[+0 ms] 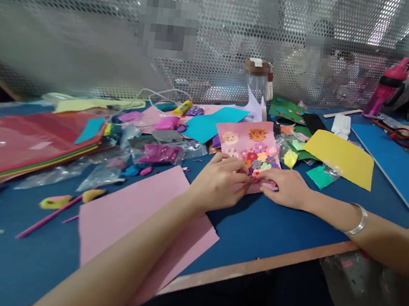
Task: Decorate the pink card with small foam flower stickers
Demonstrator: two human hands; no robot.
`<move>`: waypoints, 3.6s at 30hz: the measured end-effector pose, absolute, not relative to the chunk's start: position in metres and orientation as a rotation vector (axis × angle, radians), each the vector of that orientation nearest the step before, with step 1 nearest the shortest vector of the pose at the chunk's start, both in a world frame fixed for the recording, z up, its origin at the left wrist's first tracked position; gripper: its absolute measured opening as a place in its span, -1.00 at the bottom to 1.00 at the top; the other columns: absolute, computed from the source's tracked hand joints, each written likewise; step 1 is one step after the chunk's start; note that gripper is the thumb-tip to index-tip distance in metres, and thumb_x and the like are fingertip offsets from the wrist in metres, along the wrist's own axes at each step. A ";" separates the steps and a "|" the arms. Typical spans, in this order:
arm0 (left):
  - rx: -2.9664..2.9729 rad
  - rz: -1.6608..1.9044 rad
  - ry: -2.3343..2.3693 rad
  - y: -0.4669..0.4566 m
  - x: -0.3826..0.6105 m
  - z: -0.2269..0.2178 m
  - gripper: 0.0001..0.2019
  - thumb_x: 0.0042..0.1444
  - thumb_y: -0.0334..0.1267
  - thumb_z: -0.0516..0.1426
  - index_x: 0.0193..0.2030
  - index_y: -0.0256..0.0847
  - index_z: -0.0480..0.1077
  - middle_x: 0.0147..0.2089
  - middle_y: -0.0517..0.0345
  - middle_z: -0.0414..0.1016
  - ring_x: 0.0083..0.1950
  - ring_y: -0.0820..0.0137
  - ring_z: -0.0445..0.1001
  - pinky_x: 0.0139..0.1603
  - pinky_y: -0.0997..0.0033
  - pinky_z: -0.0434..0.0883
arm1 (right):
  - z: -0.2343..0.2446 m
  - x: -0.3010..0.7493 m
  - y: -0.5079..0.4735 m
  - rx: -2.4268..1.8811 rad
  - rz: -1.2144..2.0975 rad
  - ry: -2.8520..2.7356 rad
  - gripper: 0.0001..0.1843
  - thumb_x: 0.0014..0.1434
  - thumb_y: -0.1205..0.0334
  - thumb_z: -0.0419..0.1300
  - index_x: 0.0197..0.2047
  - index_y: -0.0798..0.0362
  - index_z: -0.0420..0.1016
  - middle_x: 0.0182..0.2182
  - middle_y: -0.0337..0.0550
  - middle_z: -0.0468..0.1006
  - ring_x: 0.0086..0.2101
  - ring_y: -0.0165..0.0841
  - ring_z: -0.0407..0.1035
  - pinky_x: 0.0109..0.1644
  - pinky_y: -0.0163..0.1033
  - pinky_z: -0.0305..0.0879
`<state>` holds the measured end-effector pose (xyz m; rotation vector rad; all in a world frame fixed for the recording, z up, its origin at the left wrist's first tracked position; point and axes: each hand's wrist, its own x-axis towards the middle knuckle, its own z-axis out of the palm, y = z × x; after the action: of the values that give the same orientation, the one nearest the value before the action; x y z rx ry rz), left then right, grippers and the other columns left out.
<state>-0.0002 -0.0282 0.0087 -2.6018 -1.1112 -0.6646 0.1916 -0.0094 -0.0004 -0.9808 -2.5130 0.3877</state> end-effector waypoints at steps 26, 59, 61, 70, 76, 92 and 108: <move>-2.657 -0.763 -1.091 -0.022 -0.003 -0.002 -0.81 0.07 -0.24 0.03 -0.41 -0.21 0.45 -0.43 0.16 0.43 -0.45 0.51 0.39 -0.50 0.59 0.27 | -0.008 0.184 -0.006 -1.079 0.088 -2.605 -0.71 0.16 0.25 -0.05 -0.13 -0.04 0.43 -0.22 -0.24 0.53 -0.30 -0.32 0.42 -0.35 -0.31 0.19; -2.671 -0.752 -1.296 -0.024 0.010 -0.007 -0.85 0.05 -0.25 0.05 -0.46 -0.26 0.31 -0.44 0.14 0.34 -0.40 0.45 0.32 -0.45 0.53 0.22 | -0.001 0.194 -0.002 -1.104 0.551 -2.286 -0.85 -0.02 0.30 0.08 -0.37 0.11 0.45 -0.54 -0.23 0.44 -0.52 -0.47 0.27 -0.44 -0.40 0.09; -2.718 -0.765 -1.287 -0.024 0.010 -0.006 -0.87 0.04 -0.26 0.06 -0.46 -0.26 0.30 -0.43 0.14 0.35 -0.40 0.45 0.31 -0.44 0.52 0.22 | -0.002 0.195 -0.002 -1.087 0.551 -2.325 -0.85 -0.01 0.30 0.08 -0.37 0.10 0.45 -0.52 -0.22 0.46 -0.50 -0.45 0.29 -0.41 -0.39 0.12; -2.693 -0.717 -1.178 -0.023 0.010 -0.004 -0.78 0.10 -0.21 0.02 -0.47 -0.26 0.34 -0.44 0.11 0.35 -0.37 0.44 0.32 -0.33 0.46 0.27 | -0.003 0.196 -0.002 -1.093 0.479 -2.441 -0.83 0.00 0.29 0.08 -0.32 0.07 0.45 -0.47 -0.21 0.50 -0.43 -0.41 0.35 -0.39 -0.38 0.13; -2.668 -0.719 -1.147 -0.024 0.011 -0.004 -0.77 0.11 -0.19 0.01 -0.47 -0.26 0.33 -0.45 0.11 0.34 -0.38 0.44 0.32 -0.38 0.49 0.26 | -0.002 0.195 -0.004 -1.133 0.417 -2.454 -0.81 0.00 0.24 0.09 -0.29 0.06 0.45 -0.50 -0.22 0.48 -0.47 -0.41 0.32 -0.43 -0.38 0.09; -2.690 -0.738 -1.431 -0.022 0.010 -0.006 -0.84 0.00 -0.25 0.08 -0.52 -0.28 0.29 -0.40 0.10 0.25 -0.34 0.38 0.22 -0.28 0.35 0.24 | 0.001 0.196 -0.005 -1.100 0.406 -2.519 -0.79 -0.02 0.27 0.08 -0.27 0.04 0.43 -0.56 -0.27 0.41 -0.57 -0.47 0.21 -0.47 -0.39 0.00; -2.652 -0.755 -1.414 -0.025 0.016 -0.005 -0.90 0.02 -0.26 0.05 -0.41 -0.26 0.27 -0.34 0.06 0.30 -0.29 0.34 0.26 -0.26 0.34 0.25 | 0.000 0.196 -0.004 -1.061 0.402 -2.495 -0.83 -0.02 0.34 0.06 -0.32 0.09 0.42 -0.59 -0.26 0.39 -0.55 -0.47 0.24 -0.46 -0.40 0.04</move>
<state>0.0158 -0.0253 -0.0054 -2.6518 -1.4144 -0.7551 0.1960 -0.0040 -0.0002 -1.0608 -2.4951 0.4023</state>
